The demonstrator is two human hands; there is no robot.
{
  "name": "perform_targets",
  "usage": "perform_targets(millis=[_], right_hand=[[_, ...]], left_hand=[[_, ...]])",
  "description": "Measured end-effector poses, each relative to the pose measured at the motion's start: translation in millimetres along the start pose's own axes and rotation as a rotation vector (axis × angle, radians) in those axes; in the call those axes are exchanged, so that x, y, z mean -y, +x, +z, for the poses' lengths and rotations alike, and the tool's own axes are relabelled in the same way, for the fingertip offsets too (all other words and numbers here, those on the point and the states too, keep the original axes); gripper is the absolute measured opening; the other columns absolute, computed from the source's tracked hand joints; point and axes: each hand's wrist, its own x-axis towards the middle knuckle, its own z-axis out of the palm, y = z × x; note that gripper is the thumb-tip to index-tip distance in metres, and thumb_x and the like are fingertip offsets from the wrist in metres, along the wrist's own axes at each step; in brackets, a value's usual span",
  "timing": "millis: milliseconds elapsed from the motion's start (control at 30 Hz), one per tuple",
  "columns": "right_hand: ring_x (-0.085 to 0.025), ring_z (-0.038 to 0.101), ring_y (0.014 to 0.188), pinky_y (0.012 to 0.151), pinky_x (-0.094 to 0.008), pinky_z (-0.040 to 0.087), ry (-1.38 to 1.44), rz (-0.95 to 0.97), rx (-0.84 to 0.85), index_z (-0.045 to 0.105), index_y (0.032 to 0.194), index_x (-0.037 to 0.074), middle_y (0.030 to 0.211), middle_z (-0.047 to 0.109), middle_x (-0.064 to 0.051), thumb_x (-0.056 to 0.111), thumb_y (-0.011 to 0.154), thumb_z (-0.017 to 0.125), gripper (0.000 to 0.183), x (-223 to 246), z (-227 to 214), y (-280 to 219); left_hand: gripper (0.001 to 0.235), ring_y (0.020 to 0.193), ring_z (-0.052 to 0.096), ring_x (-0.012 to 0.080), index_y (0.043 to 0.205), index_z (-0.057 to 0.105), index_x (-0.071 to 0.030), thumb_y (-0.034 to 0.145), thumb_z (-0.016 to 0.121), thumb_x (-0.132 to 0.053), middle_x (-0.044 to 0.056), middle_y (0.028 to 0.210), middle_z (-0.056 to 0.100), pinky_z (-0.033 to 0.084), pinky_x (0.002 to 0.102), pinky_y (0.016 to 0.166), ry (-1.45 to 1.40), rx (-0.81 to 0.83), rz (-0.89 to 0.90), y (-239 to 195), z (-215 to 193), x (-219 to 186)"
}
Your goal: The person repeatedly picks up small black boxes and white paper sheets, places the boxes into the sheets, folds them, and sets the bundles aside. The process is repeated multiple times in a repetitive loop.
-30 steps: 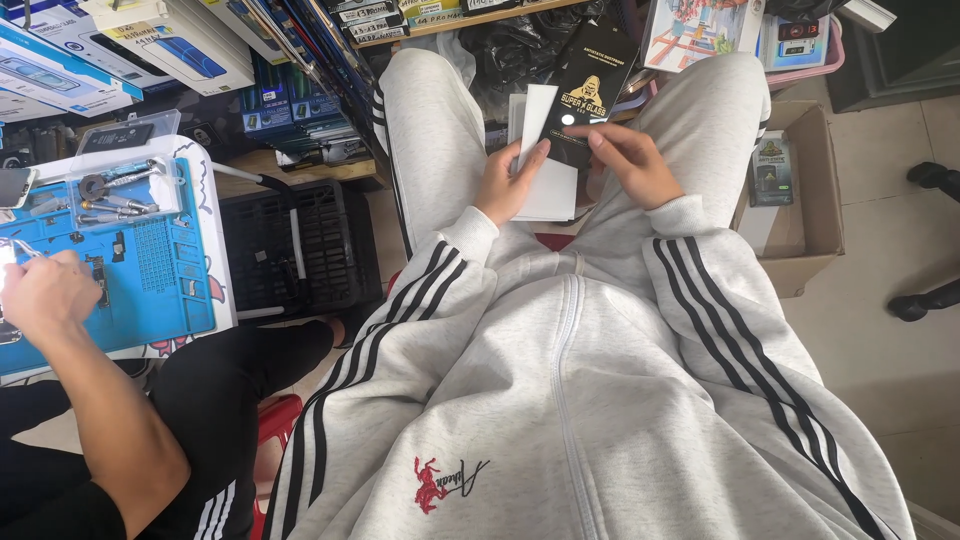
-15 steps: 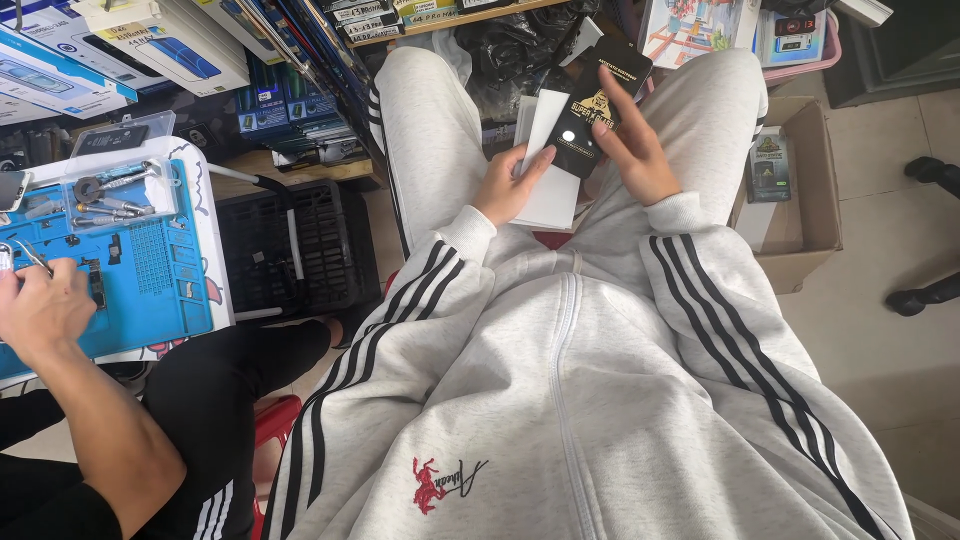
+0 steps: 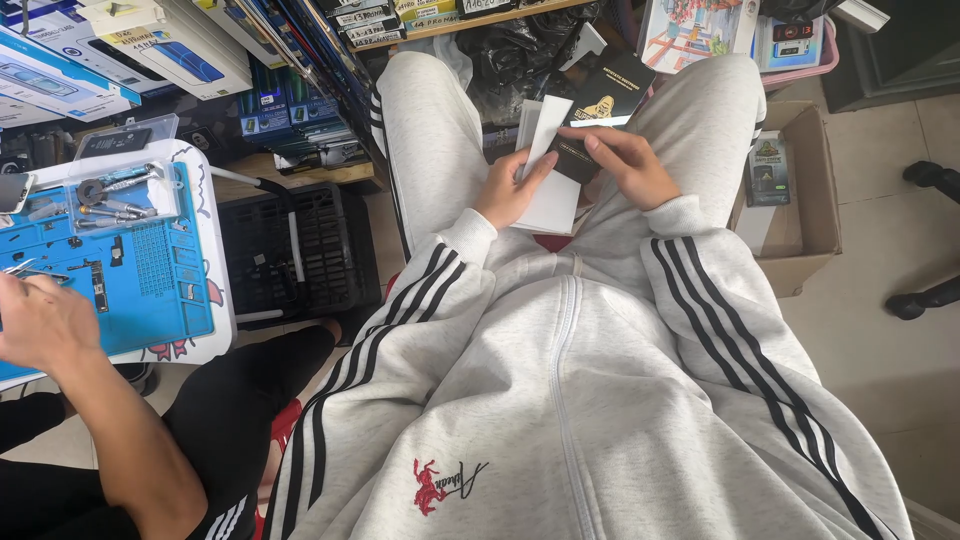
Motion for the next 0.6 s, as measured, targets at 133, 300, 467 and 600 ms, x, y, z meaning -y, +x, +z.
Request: perform_targets(millis=[133, 300, 467, 600], right_hand=[[-0.015, 0.053, 0.134, 0.113, -0.029, 0.040, 0.019, -0.035, -0.184, 0.062, 0.137, 0.008, 0.141, 0.062, -0.005, 0.028, 0.112, 0.045, 0.036, -1, -2, 0], [-0.023, 0.012, 0.163, 0.135, -0.041, 0.017, 0.145, -0.147, -0.399, 0.025, 0.164, 0.016, 0.173, 0.020, -0.007, 0.023, 0.115, 0.051, 0.056, -11, -2, 0], [-0.011, 0.030, 0.073, 0.071, -0.024, 0.038, 0.274, 0.058, -0.510, 0.026, 0.166, 0.038, 0.078, 0.030, 0.003, 0.025, 0.112, 0.061, 0.065, -16, -3, -3], [-0.013, 0.066, 0.093, 0.078, -0.025, 0.056, 0.450, 0.117, -0.462, 0.045, 0.147, 0.026, 0.111, 0.071, -0.006, 0.017, 0.104, 0.065, 0.048, -14, -4, 2]], left_hand=[[0.045, 0.087, 0.063, 0.0069, 0.112, 0.075, -0.009, 0.098, 0.057, -0.047, -0.003, 0.098, 0.076, 0.049, 0.022, 0.080, -0.006, 0.051, 0.021, -2, -1, -4], [0.045, 0.062, 0.038, 0.0039, 0.094, 0.070, -0.011, 0.098, 0.054, -0.053, -0.010, 0.072, 0.052, 0.034, 0.022, 0.062, 0.061, 0.110, 0.037, -5, -2, -9], [0.038, 0.076, 0.052, 0.0042, 0.100, 0.074, -0.010, 0.100, 0.058, -0.044, -0.008, 0.080, 0.064, 0.043, 0.020, 0.072, -0.008, 0.053, 0.081, 1, 0, 6], [0.036, 0.066, 0.043, 0.0032, 0.097, 0.074, -0.012, 0.099, 0.060, -0.045, -0.010, 0.073, 0.056, 0.036, 0.020, 0.061, -0.013, 0.049, 0.064, -2, -1, -3]])
